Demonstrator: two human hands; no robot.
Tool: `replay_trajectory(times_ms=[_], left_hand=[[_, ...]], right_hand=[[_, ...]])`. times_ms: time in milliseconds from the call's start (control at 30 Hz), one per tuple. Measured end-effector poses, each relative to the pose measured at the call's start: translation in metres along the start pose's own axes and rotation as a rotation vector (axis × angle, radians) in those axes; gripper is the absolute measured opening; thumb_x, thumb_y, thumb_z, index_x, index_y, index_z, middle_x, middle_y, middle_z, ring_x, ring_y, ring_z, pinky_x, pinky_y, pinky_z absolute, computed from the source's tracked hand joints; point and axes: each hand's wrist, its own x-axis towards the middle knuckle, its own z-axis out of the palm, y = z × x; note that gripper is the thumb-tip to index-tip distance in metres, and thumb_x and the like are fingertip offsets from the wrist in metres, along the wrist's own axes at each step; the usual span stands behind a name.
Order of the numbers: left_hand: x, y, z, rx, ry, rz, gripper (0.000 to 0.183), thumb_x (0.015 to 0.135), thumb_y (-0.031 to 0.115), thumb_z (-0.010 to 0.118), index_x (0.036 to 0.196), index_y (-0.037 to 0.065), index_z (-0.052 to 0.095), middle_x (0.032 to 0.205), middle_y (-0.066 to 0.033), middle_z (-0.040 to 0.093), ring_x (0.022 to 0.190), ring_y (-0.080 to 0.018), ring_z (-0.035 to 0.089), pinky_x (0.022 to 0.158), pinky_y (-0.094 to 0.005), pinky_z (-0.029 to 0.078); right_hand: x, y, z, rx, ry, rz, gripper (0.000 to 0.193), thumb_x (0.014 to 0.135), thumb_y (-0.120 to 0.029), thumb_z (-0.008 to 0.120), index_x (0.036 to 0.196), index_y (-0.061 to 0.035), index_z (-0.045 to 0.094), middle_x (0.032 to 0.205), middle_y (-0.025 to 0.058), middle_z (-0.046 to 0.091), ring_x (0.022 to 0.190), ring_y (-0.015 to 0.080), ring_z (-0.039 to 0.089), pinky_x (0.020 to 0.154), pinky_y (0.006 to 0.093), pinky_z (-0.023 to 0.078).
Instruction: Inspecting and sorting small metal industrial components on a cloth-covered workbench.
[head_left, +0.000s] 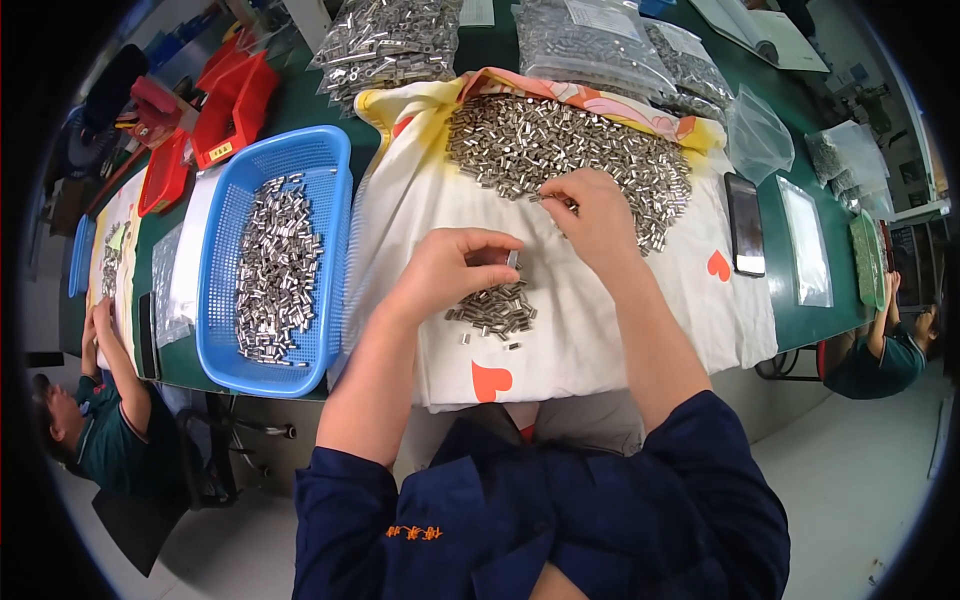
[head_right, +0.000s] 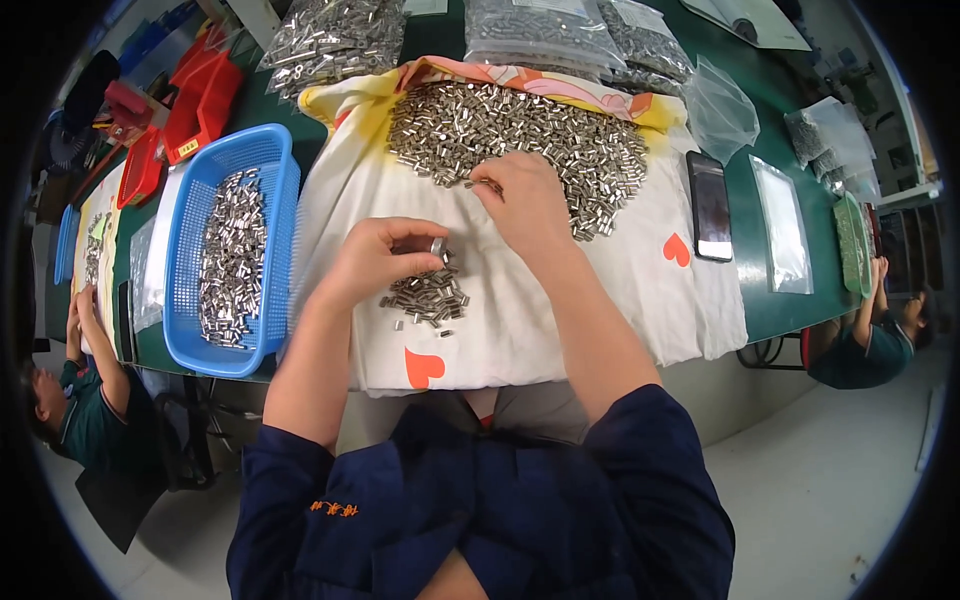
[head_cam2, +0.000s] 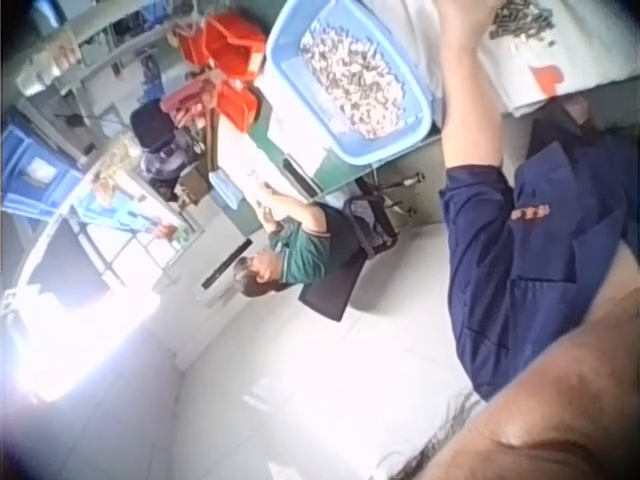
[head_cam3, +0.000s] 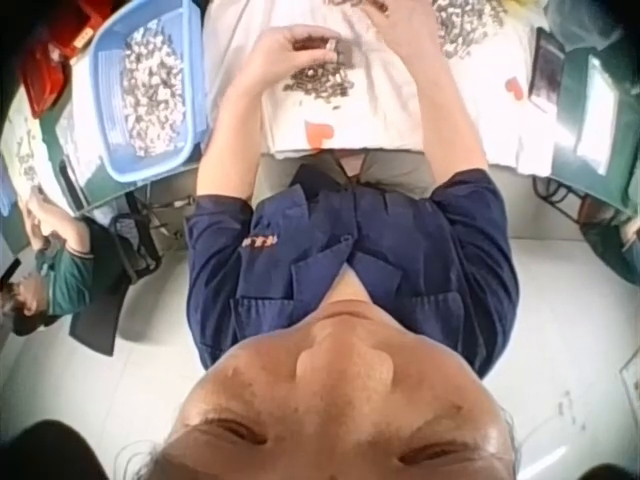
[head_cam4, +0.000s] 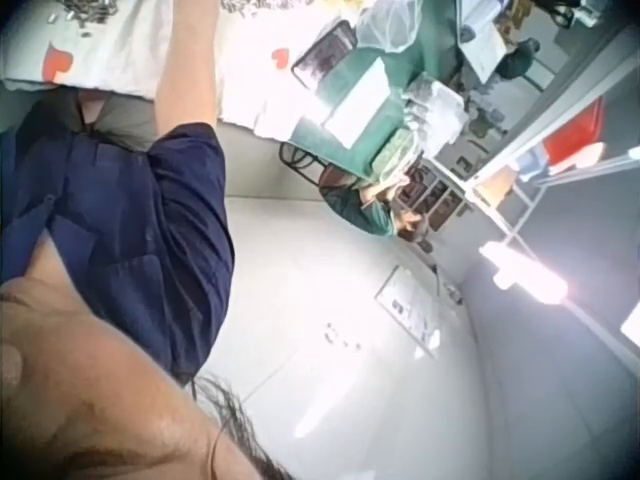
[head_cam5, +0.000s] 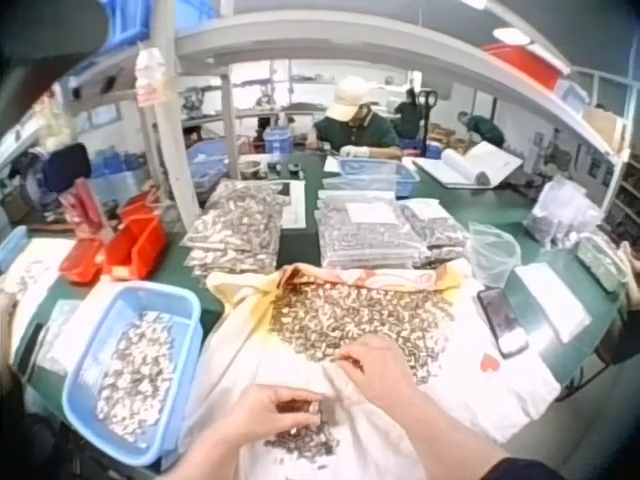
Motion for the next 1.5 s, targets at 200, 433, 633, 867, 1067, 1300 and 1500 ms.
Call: replay_trajectory(times_ms=[200, 433, 633, 867, 1067, 1300, 1500], left_hand=[[-0.002, 0.002, 0.002, -0.047, 0.01, -0.001, 0.029, 0.07, 0.007, 0.07, 0.098, 0.004, 0.063, 0.074, 0.0019, 0.059, 0.069, -0.0037, 0.053, 0.063, -0.0191, 0.045], [0.0, -0.009, 0.0, -0.381, 0.08, 0.035, 0.03, 0.075, 0.0, 0.064, 0.104, -0.001, 0.058, 0.085, -0.0023, 0.06, 0.075, -0.0078, 0.056, 0.069, -0.0207, 0.047], [0.001, -0.008, -0.005, -0.431, 0.129, 0.062, 0.032, 0.075, -0.002, 0.062, 0.106, -0.003, 0.056, 0.088, -0.0044, 0.061, 0.078, -0.0088, 0.057, 0.07, -0.0206, 0.047], [0.005, 0.0, -0.002, -0.282, 0.158, 0.057, 0.032, 0.075, 0.001, 0.063, 0.106, -0.005, 0.056, 0.091, -0.0066, 0.062, 0.078, -0.0093, 0.058, 0.071, -0.021, 0.047], [0.005, -0.007, -0.005, -0.341, 0.125, 0.064, 0.032, 0.075, 0.001, 0.064, 0.105, -0.005, 0.056, 0.09, -0.0078, 0.063, 0.081, -0.0102, 0.059, 0.072, -0.0212, 0.048], [-0.002, 0.0, 0.001, -0.066, 0.08, 0.024, 0.031, 0.073, 0.006, 0.068, 0.102, 0.0, 0.06, 0.088, -0.0048, 0.064, 0.076, -0.0083, 0.059, 0.069, -0.0209, 0.047], [-0.006, 0.007, 0.003, 0.051, -0.033, 0.042, 0.028, 0.071, 0.008, 0.07, 0.097, 0.005, 0.064, 0.082, -0.0006, 0.063, 0.071, -0.0063, 0.056, 0.065, -0.0217, 0.046]], right_hand=[[-0.009, -0.008, 0.019, -0.305, -0.03, -0.04, 0.005, 0.069, -0.014, 0.063, 0.074, -0.012, 0.064, 0.078, 0.0035, 0.053, 0.084, 0.0218, 0.049, 0.073, 0.0366, 0.038], [-0.013, -0.025, 0.008, 0.163, -0.019, 0.067, 0.006, 0.072, -0.01, 0.059, 0.076, -0.0059, 0.061, 0.075, 0.0064, 0.058, 0.071, 0.0241, 0.055, 0.064, 0.033, 0.043], [-0.017, -0.034, 0.005, 0.539, -0.249, 0.171, 0.011, 0.072, -0.006, 0.062, 0.083, -0.0024, 0.062, 0.078, 0.0052, 0.061, 0.072, 0.0122, 0.059, 0.065, 0.024, 0.046], [-0.018, -0.041, 0.006, 0.211, -0.019, -0.048, 0.007, 0.069, -0.008, 0.061, 0.074, -0.0035, 0.061, 0.07, 0.0086, 0.059, 0.066, 0.0264, 0.056, 0.062, 0.0349, 0.045], [-0.015, -0.031, 0.0, 0.408, -0.227, 0.148, 0.009, 0.071, -0.008, 0.063, 0.079, -0.0031, 0.063, 0.076, 0.0063, 0.062, 0.068, 0.0161, 0.059, 0.063, 0.0274, 0.046], [-0.007, -0.006, -0.01, 0.287, -0.085, 0.202, 0.013, 0.073, -0.008, 0.062, 0.085, -0.0029, 0.062, 0.076, 0.0051, 0.062, 0.065, 0.0125, 0.056, 0.061, 0.0243, 0.046], [-0.009, 0.0, 0.007, -0.213, -0.037, -0.003, 0.007, 0.07, -0.01, 0.061, 0.075, -0.0052, 0.061, 0.072, 0.0082, 0.059, 0.071, 0.0249, 0.056, 0.067, 0.0363, 0.043]])
